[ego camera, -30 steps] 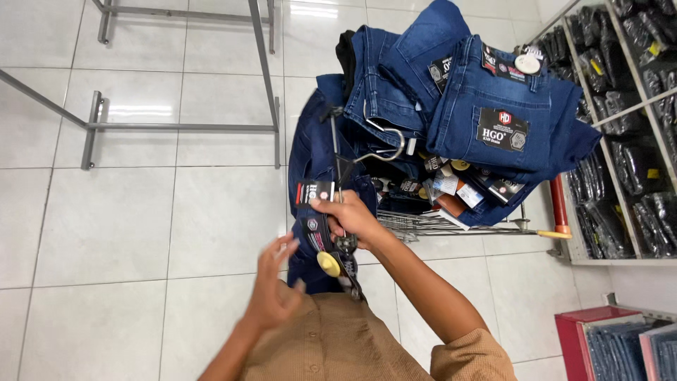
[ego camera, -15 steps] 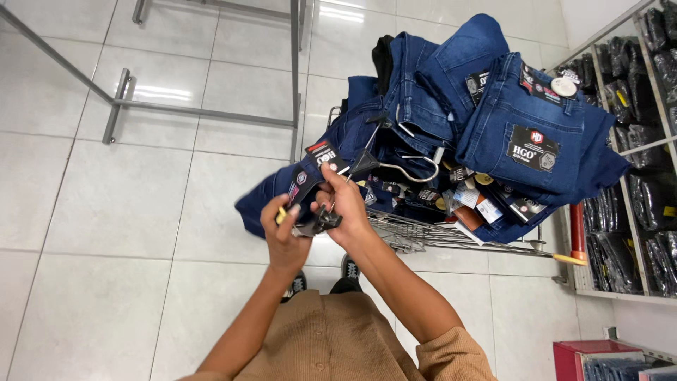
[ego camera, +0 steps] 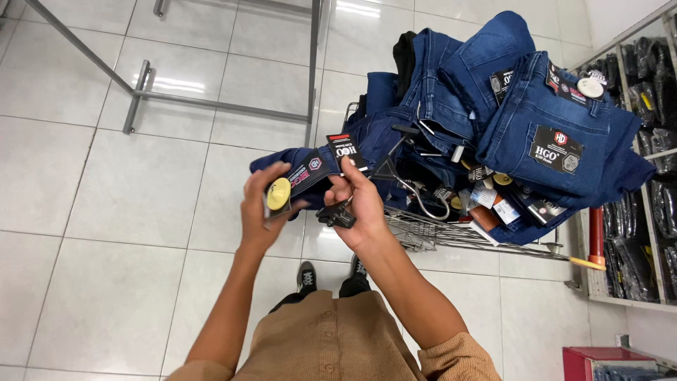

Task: The person takes jeans from a shopping cart, attaches them to a hanger, and hangs them on a clothing rack.

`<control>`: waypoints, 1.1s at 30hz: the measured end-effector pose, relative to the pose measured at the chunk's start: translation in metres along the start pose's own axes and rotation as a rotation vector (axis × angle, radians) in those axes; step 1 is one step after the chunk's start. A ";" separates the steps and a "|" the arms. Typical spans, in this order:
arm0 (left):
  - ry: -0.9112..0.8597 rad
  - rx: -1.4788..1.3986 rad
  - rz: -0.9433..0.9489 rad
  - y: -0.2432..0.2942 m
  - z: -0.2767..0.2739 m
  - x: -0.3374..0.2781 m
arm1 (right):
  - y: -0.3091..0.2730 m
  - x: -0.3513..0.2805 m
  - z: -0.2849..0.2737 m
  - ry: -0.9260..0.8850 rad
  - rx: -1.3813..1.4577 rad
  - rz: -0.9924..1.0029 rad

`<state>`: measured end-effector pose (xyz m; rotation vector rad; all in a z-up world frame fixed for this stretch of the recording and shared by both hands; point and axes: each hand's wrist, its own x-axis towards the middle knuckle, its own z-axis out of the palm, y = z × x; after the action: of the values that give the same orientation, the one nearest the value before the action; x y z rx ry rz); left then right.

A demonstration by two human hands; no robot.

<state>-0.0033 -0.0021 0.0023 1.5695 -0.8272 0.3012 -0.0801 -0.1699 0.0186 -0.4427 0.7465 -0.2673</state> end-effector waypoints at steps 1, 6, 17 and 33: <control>-0.028 0.018 0.009 0.004 0.003 0.000 | 0.003 0.012 -0.012 0.003 0.025 -0.005; 0.093 -0.061 0.010 -0.009 -0.008 -0.018 | -0.005 -0.014 -0.008 -0.004 0.016 -0.011; -0.005 -0.064 0.184 0.067 -0.018 -0.003 | -0.002 -0.054 -0.022 0.165 -0.150 -0.214; -0.103 0.126 -0.087 0.114 0.054 -0.070 | 0.000 -0.111 -0.175 0.262 -0.016 -0.049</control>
<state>-0.1419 -0.0267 0.0345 1.7451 -0.8298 0.2148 -0.2815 -0.1780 -0.0295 -0.4463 0.9950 -0.3696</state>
